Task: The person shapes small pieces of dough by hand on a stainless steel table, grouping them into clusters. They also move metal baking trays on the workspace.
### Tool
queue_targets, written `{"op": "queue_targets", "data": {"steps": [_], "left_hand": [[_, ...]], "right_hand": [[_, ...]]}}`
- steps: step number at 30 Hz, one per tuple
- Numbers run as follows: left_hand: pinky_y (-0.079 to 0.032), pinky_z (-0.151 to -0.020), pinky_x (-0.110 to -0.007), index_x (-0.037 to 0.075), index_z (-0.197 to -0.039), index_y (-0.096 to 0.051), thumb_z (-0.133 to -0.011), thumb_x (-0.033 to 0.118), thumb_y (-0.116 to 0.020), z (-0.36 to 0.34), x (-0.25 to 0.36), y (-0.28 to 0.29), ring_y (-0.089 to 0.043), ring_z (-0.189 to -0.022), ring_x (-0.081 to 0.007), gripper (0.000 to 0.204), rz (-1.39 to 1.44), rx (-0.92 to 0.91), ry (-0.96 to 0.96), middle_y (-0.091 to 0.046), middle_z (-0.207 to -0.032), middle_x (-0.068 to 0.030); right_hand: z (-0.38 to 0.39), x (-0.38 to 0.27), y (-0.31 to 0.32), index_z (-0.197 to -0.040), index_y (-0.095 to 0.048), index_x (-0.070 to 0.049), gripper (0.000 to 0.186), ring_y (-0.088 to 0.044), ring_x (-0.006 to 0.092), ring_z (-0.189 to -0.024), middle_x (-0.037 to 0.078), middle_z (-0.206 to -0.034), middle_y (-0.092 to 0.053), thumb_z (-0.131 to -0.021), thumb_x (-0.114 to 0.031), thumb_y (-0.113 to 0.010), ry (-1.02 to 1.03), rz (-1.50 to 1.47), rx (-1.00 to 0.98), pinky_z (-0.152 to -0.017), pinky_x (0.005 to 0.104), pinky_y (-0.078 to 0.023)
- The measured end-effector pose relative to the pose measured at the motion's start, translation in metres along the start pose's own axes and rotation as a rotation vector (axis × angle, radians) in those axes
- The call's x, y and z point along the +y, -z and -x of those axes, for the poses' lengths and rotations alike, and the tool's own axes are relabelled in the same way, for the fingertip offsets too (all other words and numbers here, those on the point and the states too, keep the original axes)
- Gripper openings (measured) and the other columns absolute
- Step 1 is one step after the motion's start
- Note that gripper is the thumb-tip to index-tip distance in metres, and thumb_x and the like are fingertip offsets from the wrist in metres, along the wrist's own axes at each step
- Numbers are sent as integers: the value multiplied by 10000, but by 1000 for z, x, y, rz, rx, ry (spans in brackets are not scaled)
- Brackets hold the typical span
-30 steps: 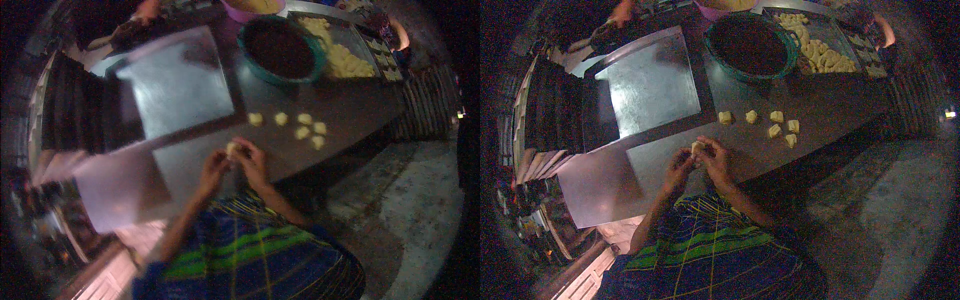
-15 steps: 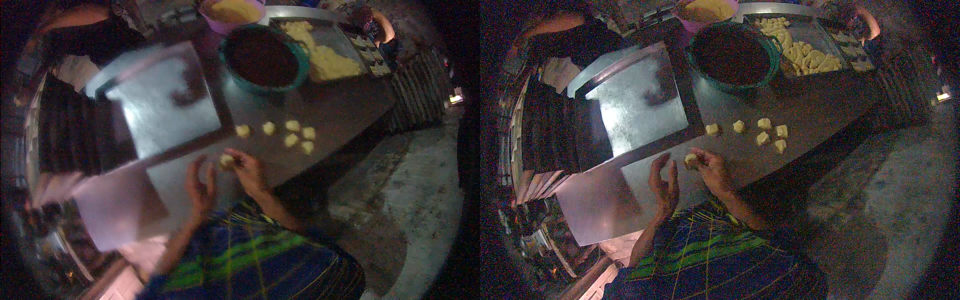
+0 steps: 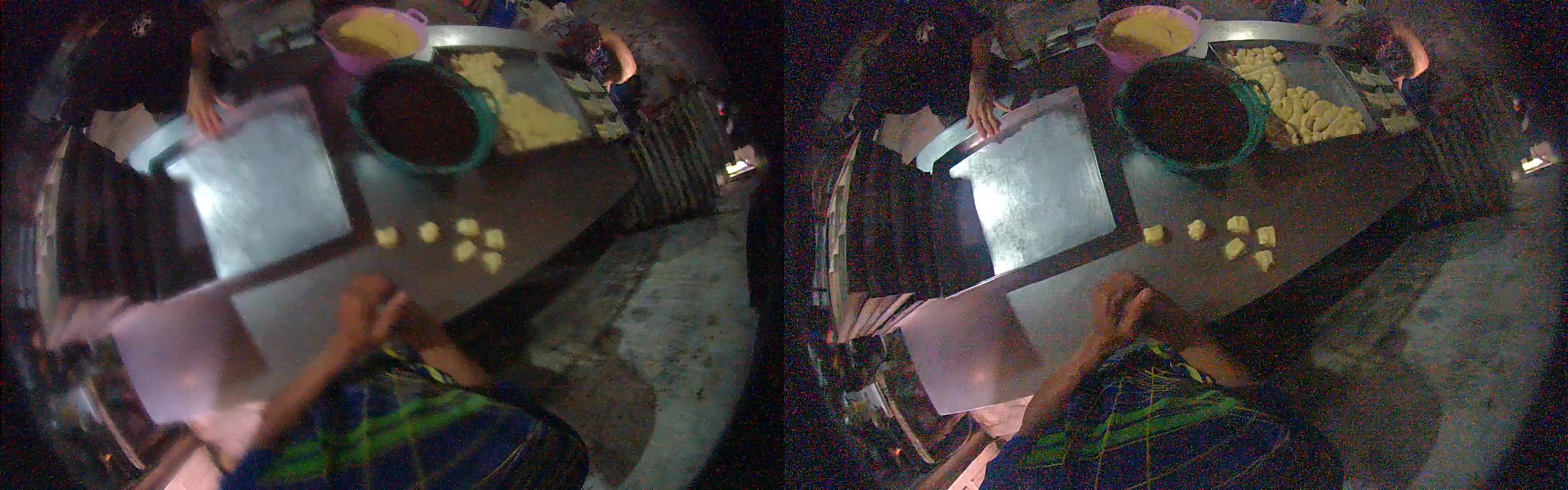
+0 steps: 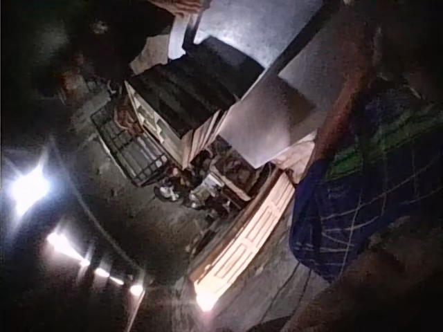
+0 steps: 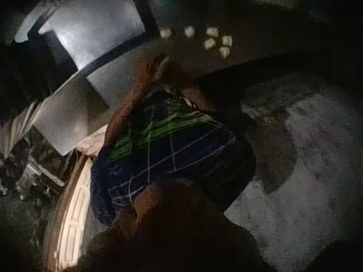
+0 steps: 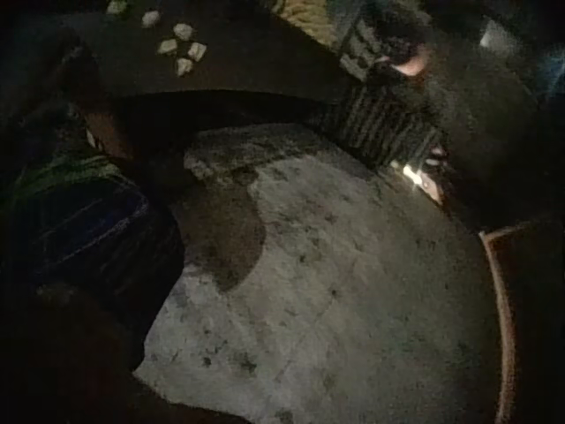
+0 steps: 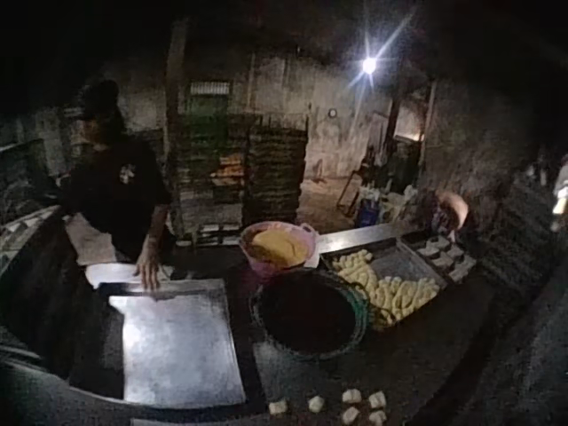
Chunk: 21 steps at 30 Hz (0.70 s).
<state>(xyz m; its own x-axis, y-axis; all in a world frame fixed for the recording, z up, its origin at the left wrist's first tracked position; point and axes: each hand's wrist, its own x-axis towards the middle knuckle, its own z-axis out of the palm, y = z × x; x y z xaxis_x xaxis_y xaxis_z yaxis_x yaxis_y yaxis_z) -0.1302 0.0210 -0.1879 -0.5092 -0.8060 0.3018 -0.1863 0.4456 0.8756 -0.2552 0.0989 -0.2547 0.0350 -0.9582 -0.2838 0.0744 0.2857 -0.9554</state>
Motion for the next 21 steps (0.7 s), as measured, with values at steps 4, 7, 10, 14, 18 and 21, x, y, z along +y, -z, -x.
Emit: {"op": "queue_targets", "data": {"steps": [4, 7, 10, 14, 18, 21], "left_hand": [[-473, -822, -360, 33, -943, -634, -904, 317, -618, 8, 21, 7, -623, -894, -259, 287, 510, -45, 286, -656, -906, -112], [-446, -895, -340, 31, -1019, -613, -937, 301, -587, 25, 11, 10, -602, -975, -209, 283, 721, 160, 414, -655, -999, -82], [-441, -938, -349, 44, -1057, -598, -944, 263, -590, 53, -20, 34, -598, -1012, -200, 247, 630, 142, 577, -646, -1048, -71], [-465, -952, -368, 58, -1041, -602, -924, 228, -632, 119, -56, 42, -622, -1006, -210, 209, 637, 256, 720, -647, -1035, -77], [-473, -933, -363, 65, -1012, -612, -916, 225, -644, 152, -62, 45, -625, -995, -206, 190, 666, 305, 755, -649, -1025, -69], [-479, -911, -353, 68, -1022, -611, -913, 228, -649, 177, -71, 33, -628, -990, -203, 197, 567, 323, 821, -648, -1031, -72]], "right_hand": [[-1, 15, -10, -1305, -540, -38, 449, -577, 178, -1101, 84, -1248, -601, -900, -209, -630, -41, -159, 90, -954, 332, -483], [-19, -8, 17, -1303, -545, -35, 462, -581, 171, -1101, 77, -1239, -611, -877, -164, -671, -33, -312, 246, -954, 328, -486], [-39, -92, 83, -1301, -549, -32, 482, -585, 164, -1102, 71, -1231, -622, -855, -119, -711, 82, -181, 321, -954, 324, -489], [-101, -160, 141, -1110, -647, -2, 237, -588, 121, -750, 38, -897, -640, -880, -52, -619, 450, 385, 45, -632, 294, -495], [-170, -156, 184, -1083, -705, -66, 235, -502, 82, -577, 11, -652, -587, -858, -88, -642, 376, 1119, -273, -513, 302, -403], [-203, -131, 192, -1067, -723, -102, 277, -540, 79, -581, 35, -683, -645, -798, -63, -670, 283, 1213, -439, -530, 299, -444]]}}
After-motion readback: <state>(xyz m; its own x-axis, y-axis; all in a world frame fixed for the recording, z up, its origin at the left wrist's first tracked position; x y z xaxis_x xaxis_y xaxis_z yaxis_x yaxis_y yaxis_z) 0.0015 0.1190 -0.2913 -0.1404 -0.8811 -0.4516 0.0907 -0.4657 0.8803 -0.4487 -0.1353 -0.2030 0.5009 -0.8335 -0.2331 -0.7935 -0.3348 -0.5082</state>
